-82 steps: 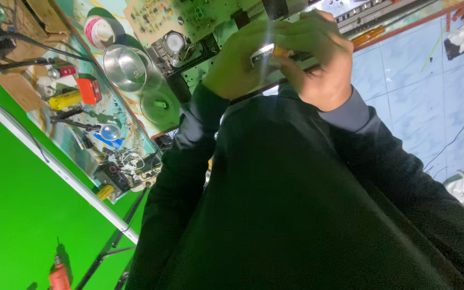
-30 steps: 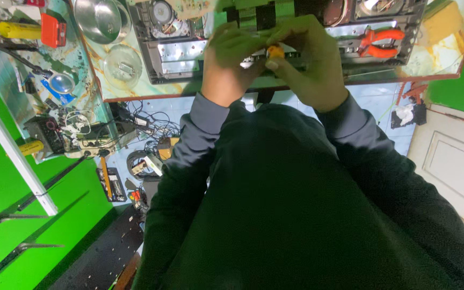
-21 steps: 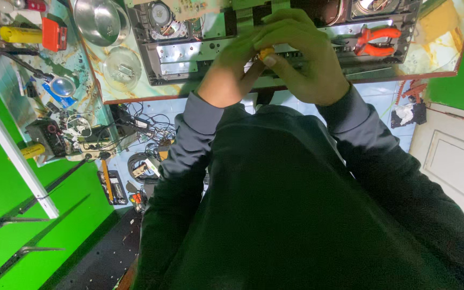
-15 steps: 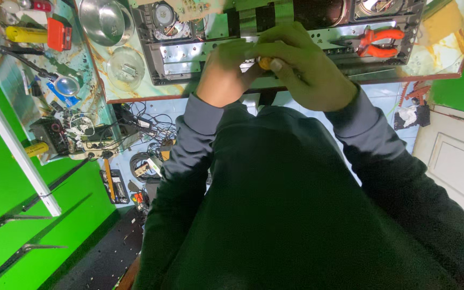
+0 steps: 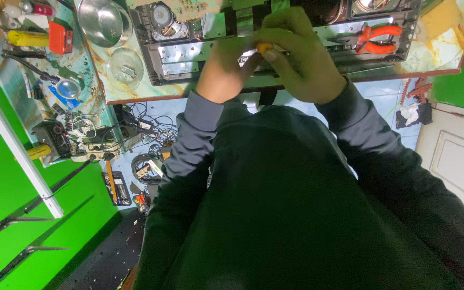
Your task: The person uses a screwdriver to remove and insert screws into a circuit board placed on a workbench. They repeatedly pick up small screws from a metal bowl, tighten them into the board, and place the screwdriver down between actions.
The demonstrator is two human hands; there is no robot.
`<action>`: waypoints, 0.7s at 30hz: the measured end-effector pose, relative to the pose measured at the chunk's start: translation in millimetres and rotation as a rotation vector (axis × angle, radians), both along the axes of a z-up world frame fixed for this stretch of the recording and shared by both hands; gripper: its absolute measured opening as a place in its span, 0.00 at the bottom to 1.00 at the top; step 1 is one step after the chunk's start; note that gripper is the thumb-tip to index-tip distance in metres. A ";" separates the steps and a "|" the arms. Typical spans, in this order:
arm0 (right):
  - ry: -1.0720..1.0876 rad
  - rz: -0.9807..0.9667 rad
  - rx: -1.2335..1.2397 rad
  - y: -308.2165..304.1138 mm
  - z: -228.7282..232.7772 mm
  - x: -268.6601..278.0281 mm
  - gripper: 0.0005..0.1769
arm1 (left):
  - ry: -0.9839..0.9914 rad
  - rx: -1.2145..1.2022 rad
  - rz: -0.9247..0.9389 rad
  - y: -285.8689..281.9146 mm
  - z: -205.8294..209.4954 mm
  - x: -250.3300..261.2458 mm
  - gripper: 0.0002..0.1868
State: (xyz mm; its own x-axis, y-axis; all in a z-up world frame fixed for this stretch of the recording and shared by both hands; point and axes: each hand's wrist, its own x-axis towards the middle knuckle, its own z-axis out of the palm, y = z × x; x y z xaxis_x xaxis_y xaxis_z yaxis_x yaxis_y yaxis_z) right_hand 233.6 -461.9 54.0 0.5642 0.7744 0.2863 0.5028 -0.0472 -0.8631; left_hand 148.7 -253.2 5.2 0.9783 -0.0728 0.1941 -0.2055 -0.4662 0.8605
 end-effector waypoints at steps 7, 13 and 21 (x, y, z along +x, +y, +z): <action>0.046 -0.092 0.094 4.7 9.7 -8.8 0.11 | -0.295 0.135 0.124 -11.4 -9.0 2.1 0.28; -0.080 -0.088 0.115 5.6 5.2 1.8 0.09 | -0.017 -0.086 -0.050 -4.0 2.5 2.2 0.16; -0.155 -0.090 0.079 10.6 17.1 -6.2 0.10 | -0.117 0.041 0.104 -4.4 -4.1 9.1 0.13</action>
